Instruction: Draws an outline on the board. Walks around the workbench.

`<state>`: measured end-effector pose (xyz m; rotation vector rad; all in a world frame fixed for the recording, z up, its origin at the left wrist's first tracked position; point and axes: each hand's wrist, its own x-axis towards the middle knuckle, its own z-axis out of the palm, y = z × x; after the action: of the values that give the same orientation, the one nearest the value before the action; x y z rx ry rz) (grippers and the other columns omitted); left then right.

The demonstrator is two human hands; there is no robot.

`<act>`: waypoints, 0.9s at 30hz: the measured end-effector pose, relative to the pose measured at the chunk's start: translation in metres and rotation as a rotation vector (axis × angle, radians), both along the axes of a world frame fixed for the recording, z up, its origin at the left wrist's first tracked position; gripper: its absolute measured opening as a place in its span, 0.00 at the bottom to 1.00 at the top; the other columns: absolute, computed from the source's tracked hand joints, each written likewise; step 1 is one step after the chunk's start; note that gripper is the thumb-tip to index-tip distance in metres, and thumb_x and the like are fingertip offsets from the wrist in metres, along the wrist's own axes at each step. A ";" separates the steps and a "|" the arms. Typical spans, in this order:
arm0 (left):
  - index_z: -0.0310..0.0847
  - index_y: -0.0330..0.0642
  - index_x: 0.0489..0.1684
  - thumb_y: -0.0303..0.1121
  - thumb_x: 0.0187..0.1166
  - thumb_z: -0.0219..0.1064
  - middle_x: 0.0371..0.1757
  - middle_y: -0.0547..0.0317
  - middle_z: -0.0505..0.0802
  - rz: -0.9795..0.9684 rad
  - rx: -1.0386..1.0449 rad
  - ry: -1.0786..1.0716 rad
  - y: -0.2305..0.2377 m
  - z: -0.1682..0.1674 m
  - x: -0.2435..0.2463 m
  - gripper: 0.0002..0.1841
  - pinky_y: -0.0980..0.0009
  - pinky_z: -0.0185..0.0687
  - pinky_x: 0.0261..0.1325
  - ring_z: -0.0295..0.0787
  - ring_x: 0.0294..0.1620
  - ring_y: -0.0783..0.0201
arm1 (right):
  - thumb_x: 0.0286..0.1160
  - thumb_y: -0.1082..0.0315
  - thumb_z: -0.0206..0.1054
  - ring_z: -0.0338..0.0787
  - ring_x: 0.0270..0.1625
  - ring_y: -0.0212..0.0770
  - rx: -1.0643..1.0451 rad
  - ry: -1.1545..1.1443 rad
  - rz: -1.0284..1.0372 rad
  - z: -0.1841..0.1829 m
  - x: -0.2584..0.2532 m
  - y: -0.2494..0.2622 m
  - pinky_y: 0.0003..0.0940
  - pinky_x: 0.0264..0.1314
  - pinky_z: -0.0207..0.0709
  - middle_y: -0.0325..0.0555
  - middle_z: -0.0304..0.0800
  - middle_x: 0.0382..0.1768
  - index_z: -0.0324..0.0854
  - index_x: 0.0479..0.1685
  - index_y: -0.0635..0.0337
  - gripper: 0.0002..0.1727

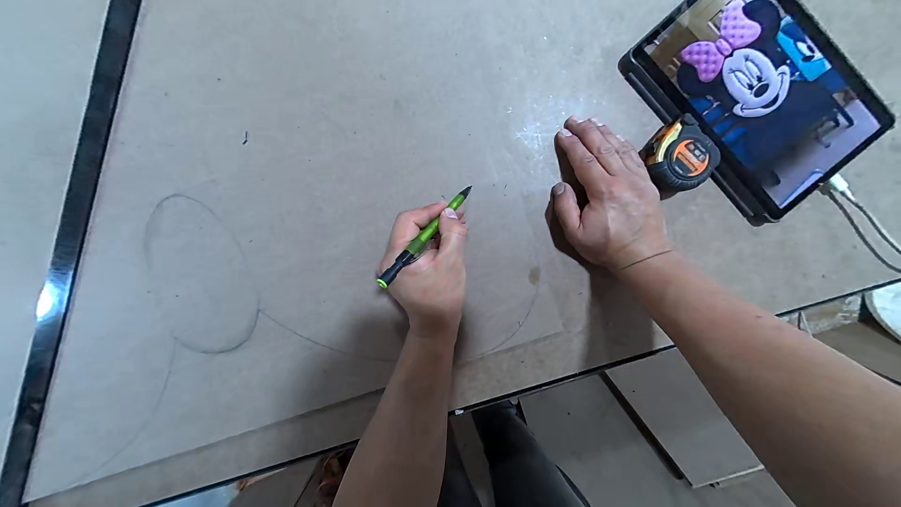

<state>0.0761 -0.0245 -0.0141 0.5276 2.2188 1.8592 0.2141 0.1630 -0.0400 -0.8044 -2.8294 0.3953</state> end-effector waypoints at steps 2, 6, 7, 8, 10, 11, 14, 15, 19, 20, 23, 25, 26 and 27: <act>0.86 0.32 0.45 0.21 0.75 0.71 0.37 0.51 0.98 -0.007 0.008 0.007 0.000 -0.001 0.000 0.05 0.66 0.98 0.40 0.99 0.37 0.59 | 0.83 0.49 0.46 0.60 0.94 0.44 -0.002 -0.008 -0.005 0.002 -0.001 -0.001 0.48 0.96 0.50 0.41 0.64 0.92 0.67 0.89 0.50 0.35; 0.86 0.37 0.51 0.26 0.81 0.70 0.43 0.54 0.98 -0.108 -0.072 -0.037 -0.007 0.007 0.003 0.07 0.68 0.98 0.45 0.99 0.42 0.61 | 0.84 0.49 0.46 0.61 0.94 0.45 -0.002 -0.006 -0.008 0.002 -0.001 -0.001 0.48 0.96 0.50 0.41 0.64 0.91 0.68 0.89 0.50 0.35; 0.86 0.38 0.51 0.26 0.82 0.70 0.43 0.54 0.98 -0.122 -0.075 -0.033 -0.007 0.007 0.003 0.06 0.67 0.98 0.45 0.99 0.42 0.61 | 0.84 0.49 0.45 0.60 0.94 0.45 -0.003 -0.006 -0.010 0.002 -0.001 -0.001 0.48 0.96 0.50 0.41 0.64 0.91 0.68 0.89 0.50 0.35; 0.86 0.37 0.51 0.26 0.82 0.70 0.43 0.54 0.98 -0.132 -0.069 -0.028 -0.008 0.006 0.003 0.06 0.67 0.99 0.45 0.99 0.42 0.60 | 0.84 0.49 0.45 0.60 0.94 0.45 -0.006 -0.004 -0.011 0.002 -0.001 -0.001 0.48 0.96 0.50 0.41 0.64 0.91 0.68 0.89 0.50 0.35; 0.85 0.37 0.51 0.26 0.81 0.70 0.43 0.54 0.98 -0.154 -0.067 -0.018 -0.008 0.005 0.003 0.07 0.67 0.98 0.45 0.99 0.41 0.60 | 0.84 0.49 0.46 0.60 0.94 0.45 -0.014 0.000 -0.016 0.002 -0.001 -0.002 0.48 0.96 0.50 0.41 0.64 0.91 0.68 0.89 0.50 0.34; 0.85 0.37 0.51 0.26 0.81 0.70 0.43 0.54 0.98 -0.164 -0.066 -0.014 -0.008 0.005 0.003 0.07 0.67 0.98 0.45 0.99 0.41 0.60 | 0.84 0.49 0.46 0.60 0.94 0.45 -0.017 0.001 -0.016 0.002 -0.001 -0.002 0.48 0.96 0.50 0.41 0.64 0.91 0.68 0.89 0.50 0.34; 0.86 0.37 0.52 0.27 0.82 0.70 0.43 0.53 0.98 -0.195 -0.071 -0.011 -0.010 0.006 0.004 0.07 0.66 0.99 0.45 0.99 0.41 0.59 | 0.84 0.49 0.46 0.60 0.94 0.45 -0.011 0.004 -0.011 0.001 -0.001 -0.002 0.47 0.96 0.50 0.41 0.65 0.91 0.68 0.89 0.50 0.34; 0.86 0.37 0.51 0.27 0.82 0.70 0.43 0.53 0.98 -0.204 -0.067 -0.009 -0.009 0.005 0.003 0.07 0.66 0.99 0.44 0.99 0.41 0.59 | 0.84 0.49 0.46 0.60 0.94 0.45 -0.011 0.005 -0.011 0.001 -0.001 -0.001 0.47 0.96 0.50 0.41 0.65 0.91 0.68 0.89 0.50 0.34; 0.86 0.31 0.44 0.21 0.75 0.70 0.37 0.50 0.98 -0.218 0.005 0.043 -0.004 -0.001 -0.001 0.05 0.66 0.98 0.40 0.99 0.35 0.59 | 0.84 0.49 0.46 0.61 0.94 0.45 -0.013 0.005 -0.011 0.001 -0.001 -0.001 0.47 0.96 0.50 0.42 0.66 0.91 0.68 0.89 0.51 0.34; 0.86 0.31 0.43 0.20 0.74 0.70 0.36 0.50 0.98 -0.230 0.013 0.049 -0.004 -0.002 -0.001 0.05 0.66 0.98 0.39 0.99 0.35 0.59 | 0.84 0.49 0.46 0.61 0.94 0.45 -0.015 0.004 -0.012 0.001 -0.001 -0.001 0.47 0.96 0.50 0.42 0.66 0.90 0.69 0.89 0.51 0.34; 0.86 0.34 0.48 0.24 0.79 0.70 0.40 0.51 0.98 -0.294 -0.033 0.025 -0.009 0.002 0.001 0.06 0.65 0.98 0.42 0.99 0.38 0.59 | 0.84 0.49 0.46 0.61 0.94 0.45 -0.017 0.002 -0.013 0.002 -0.001 -0.001 0.47 0.96 0.50 0.42 0.66 0.91 0.69 0.88 0.51 0.34; 0.86 0.36 0.51 0.25 0.80 0.70 0.42 0.52 0.98 -0.332 -0.047 0.016 -0.012 0.003 0.002 0.07 0.64 0.99 0.44 0.99 0.40 0.59 | 0.84 0.48 0.45 0.61 0.93 0.45 -0.015 0.001 -0.014 0.002 0.000 -0.001 0.47 0.96 0.50 0.43 0.65 0.91 0.69 0.88 0.51 0.34; 0.87 0.36 0.51 0.24 0.79 0.70 0.42 0.52 0.98 -0.342 -0.040 0.017 -0.012 0.003 0.002 0.07 0.64 0.99 0.43 0.99 0.40 0.58 | 0.84 0.48 0.45 0.61 0.93 0.45 -0.018 0.000 -0.012 0.001 0.000 -0.001 0.47 0.96 0.50 0.43 0.65 0.91 0.69 0.88 0.51 0.35; 0.87 0.35 0.51 0.24 0.79 0.71 0.42 0.52 0.98 -0.352 -0.031 0.018 -0.012 0.003 0.002 0.07 0.64 0.99 0.43 0.99 0.39 0.58 | 0.84 0.47 0.45 0.61 0.94 0.45 -0.020 -0.001 -0.011 0.001 0.000 -0.001 0.47 0.96 0.50 0.43 0.65 0.91 0.69 0.88 0.51 0.35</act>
<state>0.0779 -0.0370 -0.0113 0.8675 2.0033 1.6408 0.2136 0.1619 -0.0390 -0.8240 -2.8255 0.4217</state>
